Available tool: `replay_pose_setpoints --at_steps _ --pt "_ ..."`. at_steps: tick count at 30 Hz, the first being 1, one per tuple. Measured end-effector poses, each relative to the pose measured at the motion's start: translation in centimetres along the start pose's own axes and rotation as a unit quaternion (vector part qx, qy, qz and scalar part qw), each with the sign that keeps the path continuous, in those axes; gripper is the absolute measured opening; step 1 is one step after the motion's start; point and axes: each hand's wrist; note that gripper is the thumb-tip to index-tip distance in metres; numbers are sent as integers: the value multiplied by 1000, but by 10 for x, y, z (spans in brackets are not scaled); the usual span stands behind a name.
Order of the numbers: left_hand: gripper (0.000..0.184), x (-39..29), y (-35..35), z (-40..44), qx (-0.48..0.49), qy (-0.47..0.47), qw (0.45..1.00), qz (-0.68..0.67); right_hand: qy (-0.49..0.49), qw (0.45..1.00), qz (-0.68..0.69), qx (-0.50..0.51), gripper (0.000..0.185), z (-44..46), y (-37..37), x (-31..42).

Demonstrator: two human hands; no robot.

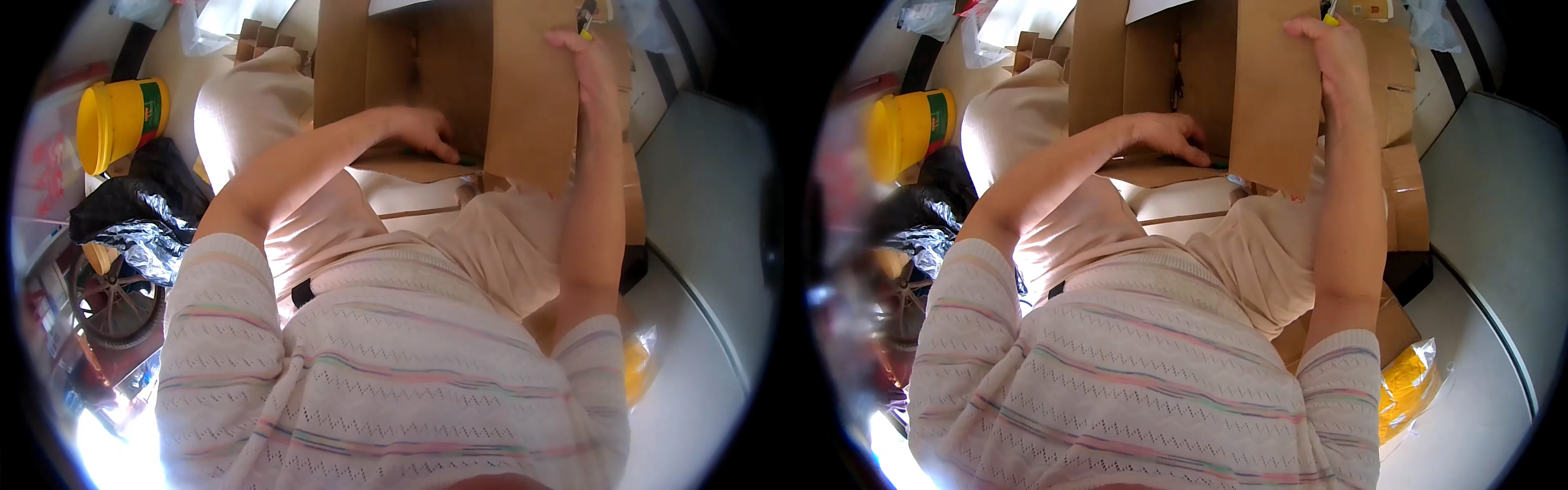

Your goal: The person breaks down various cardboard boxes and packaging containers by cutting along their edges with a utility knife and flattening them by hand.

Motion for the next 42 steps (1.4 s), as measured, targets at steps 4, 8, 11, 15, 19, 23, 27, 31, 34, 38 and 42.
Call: replay_pose_setpoints --at_steps 4,8,11,15,19,23,27,31,34,38,42 --pt "49 -6 -9 8 -39 -5 995 89 8 999 -30 9 23 -7 -7 1" --pt "37 -4 21 12 -199 0 948 249 1 998 -13 54 23 -4 -12 -6" --pt "46 2 80 2 -319 74 830 451 -8 996 -27 83 27 -8 -17 -5" --pt "27 -11 127 -28 -610 -56 506 607 5 997 -25 72 30 -15 -19 -3" --pt "23 21 174 -34 -633 -117 504 576 25 992 -42 113 29 -14 -18 -7" --pt "22 1 165 -39 -551 96 713 423 7 989 -58 134 30 -20 -21 -3" --pt "24 9 139 -22 -520 72 758 387 11 985 -62 161 34 -22 -24 -6" --pt "41 12 144 -9 -443 134 806 370 20 980 -62 188 37 -31 -34 -6" --pt "46 10 153 0 -449 141 800 373 29 978 -49 200 37 -29 -32 -3" --pt "45 16 167 15 -491 125 789 348 26 981 -39 189 34 -28 -26 -3" --pt "38 13 165 3 -496 116 797 325 40 982 -95 159 32 -26 -22 -4"
Point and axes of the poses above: each hand's wrist, its own z-axis towards the middle knuckle, its own y-axis out of the back of the hand, x = y × z, and after that the axes turned 11 degrees about -y, right-handed
